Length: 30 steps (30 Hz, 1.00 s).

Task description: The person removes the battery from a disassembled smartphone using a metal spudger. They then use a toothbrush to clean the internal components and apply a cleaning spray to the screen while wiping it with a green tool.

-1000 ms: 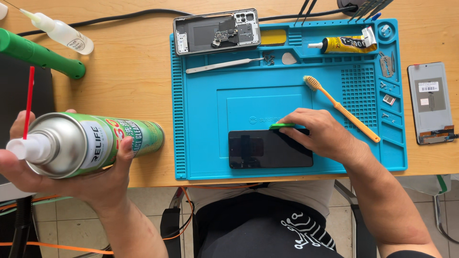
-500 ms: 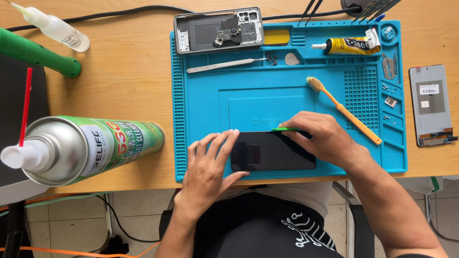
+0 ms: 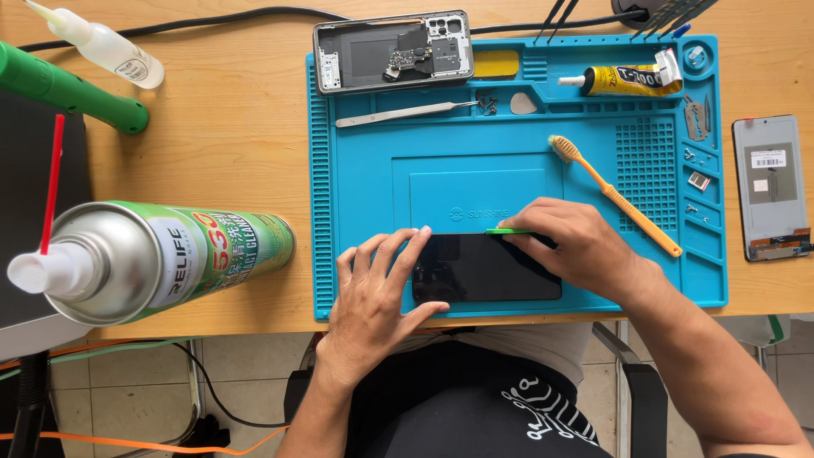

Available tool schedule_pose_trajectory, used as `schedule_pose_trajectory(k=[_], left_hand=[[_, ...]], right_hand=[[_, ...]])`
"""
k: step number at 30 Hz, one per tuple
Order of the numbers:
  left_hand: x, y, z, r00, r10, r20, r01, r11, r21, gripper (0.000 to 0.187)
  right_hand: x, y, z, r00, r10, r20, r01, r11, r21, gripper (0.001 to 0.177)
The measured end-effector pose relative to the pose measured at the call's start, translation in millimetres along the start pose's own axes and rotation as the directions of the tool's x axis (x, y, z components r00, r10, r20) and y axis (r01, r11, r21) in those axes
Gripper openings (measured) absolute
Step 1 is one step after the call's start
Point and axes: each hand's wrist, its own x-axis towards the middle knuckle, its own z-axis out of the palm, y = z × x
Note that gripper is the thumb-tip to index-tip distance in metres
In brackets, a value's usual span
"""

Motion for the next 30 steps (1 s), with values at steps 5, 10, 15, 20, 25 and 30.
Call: schedule_pose_trajectory(k=[5, 10, 15, 20, 25, 30], left_hand=[[0.5, 0.6, 0.9, 1.000, -0.005, 0.006, 0.005, 1.000, 0.007, 0.092], [-1.3, -0.5, 5.6, 0.998, -0.038, 0.044, 0.044, 0.988, -0.148, 0.103], [-1.6, -0.2, 3.9, 0.998, -0.038, 0.056, 0.046, 0.988, -0.147, 0.102], [-0.1, -0.5, 3.5, 0.998, -0.030, 0.059, 0.039, 0.988, -0.147, 0.102], [-0.3, 1.1, 2.8, 0.998, -0.013, 0.062, 0.021, 0.992, -0.127, 0.099], [0.2, 1.0, 1.8, 0.998, -0.008, 0.060, 0.016, 0.990, -0.139, 0.097]], right_hand=[[5.3, 3.6, -2.2, 0.996, 0.089, 0.032, -0.089, 0.996, 0.025, 0.014], [14.0, 4.4, -9.8, 0.966, 0.240, 0.094, -0.250, 0.962, 0.111, 0.005], [24.5, 12.0, -17.7, 0.929, 0.296, 0.221, -0.334, 0.929, 0.160, 0.002], [26.5, 9.1, -23.2, 0.914, 0.307, 0.266, -0.350, 0.928, 0.130, 0.006], [25.6, 11.9, -21.7, 0.891, 0.343, 0.297, -0.403, 0.899, 0.172, 0.008], [27.1, 11.8, -21.9, 0.906, 0.322, 0.276, -0.384, 0.898, 0.212, 0.008]])
